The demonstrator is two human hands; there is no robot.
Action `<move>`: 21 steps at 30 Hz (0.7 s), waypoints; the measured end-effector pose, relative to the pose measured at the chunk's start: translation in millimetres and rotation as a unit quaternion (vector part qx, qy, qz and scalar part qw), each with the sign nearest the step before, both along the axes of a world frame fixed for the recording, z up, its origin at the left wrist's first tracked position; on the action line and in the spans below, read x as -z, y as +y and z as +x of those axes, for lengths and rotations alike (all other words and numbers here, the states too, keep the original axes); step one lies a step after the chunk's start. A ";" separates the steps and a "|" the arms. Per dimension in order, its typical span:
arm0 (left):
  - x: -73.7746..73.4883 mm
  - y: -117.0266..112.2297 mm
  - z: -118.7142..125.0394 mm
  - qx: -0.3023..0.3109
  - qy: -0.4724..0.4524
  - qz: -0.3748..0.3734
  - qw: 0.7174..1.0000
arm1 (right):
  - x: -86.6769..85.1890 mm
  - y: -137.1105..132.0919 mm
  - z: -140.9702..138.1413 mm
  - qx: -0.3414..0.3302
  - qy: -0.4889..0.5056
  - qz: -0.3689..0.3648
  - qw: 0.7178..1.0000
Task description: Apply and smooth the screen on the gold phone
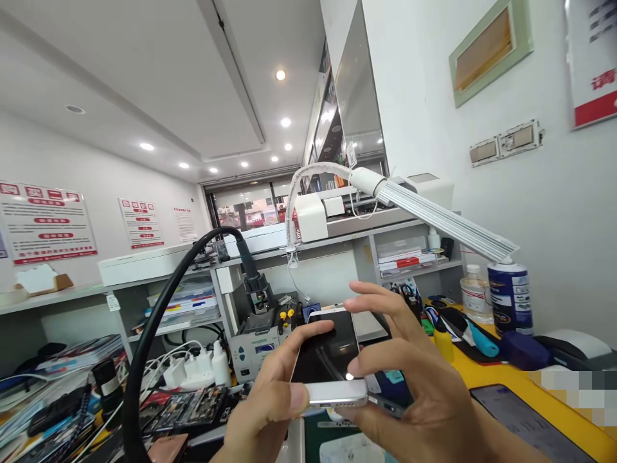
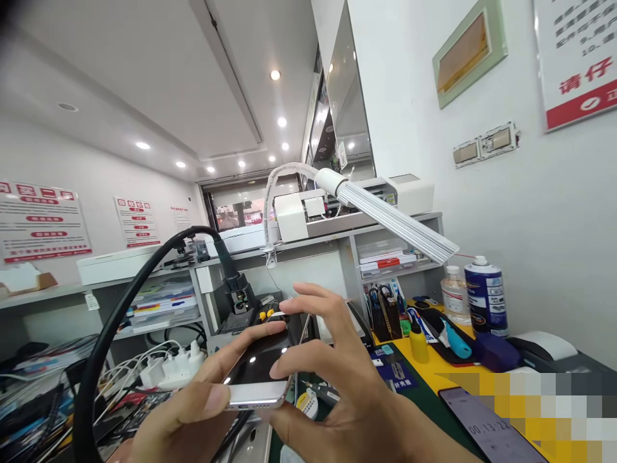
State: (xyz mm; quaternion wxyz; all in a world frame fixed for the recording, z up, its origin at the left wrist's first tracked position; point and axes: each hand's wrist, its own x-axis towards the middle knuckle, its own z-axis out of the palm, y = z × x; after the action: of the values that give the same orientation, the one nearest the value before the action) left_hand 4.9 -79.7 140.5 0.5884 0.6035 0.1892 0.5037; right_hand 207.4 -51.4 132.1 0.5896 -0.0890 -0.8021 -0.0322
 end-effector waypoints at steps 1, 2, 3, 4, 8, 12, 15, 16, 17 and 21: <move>-2.1 1.6 0.5 -0.004 0.003 0.010 1.000 | -2.1 1.1 -0.1 -0.002 -0.004 -0.003 1.000; -4.0 3.2 1.0 -0.006 0.003 0.018 1.000 | -4.2 2.1 -0.3 -0.003 -0.007 -0.003 1.000; -5.7 4.6 1.3 -0.008 0.002 0.025 1.000 | -6.3 3.0 -0.7 -0.005 -0.011 -0.002 1.000; -7.4 5.7 1.5 -0.009 0.001 0.029 1.000 | -8.3 3.8 -1.2 -0.006 -0.015 0.000 1.000; -12.5 8.6 0.7 -0.029 -0.001 0.036 0.999 | -14.6 7.2 -4.7 -0.009 -0.015 0.004 1.000; -14.4 13.1 -1.8 -0.038 0.002 0.029 0.999 | -16.9 12.9 -8.7 -0.017 -0.013 0.005 1.000; -12.6 19.2 -4.1 -0.038 -0.001 0.038 0.999 | -16.6 18.3 -10.6 -0.019 -0.015 -0.002 1.000; -11.7 21.3 -4.7 -0.037 -0.001 0.042 0.998 | -16.4 19.9 -10.9 -0.019 -0.015 -0.003 1.000; -10.9 23.2 -5.2 -0.037 -0.002 0.044 0.998 | -16.1 21.4 -11.1 -0.019 -0.016 -0.003 1.000; -8.6 28.7 -5.9 -0.034 -0.004 0.046 0.998 | -15.7 24.8 -11.1 -0.016 -0.016 0.000 1.000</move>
State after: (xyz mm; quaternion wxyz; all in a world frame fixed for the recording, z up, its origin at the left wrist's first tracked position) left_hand -1.1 -51.0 149.1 0.5433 0.6209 0.1841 0.5342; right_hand 196.3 -26.7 147.7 0.5776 -0.0759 -0.8124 -0.0246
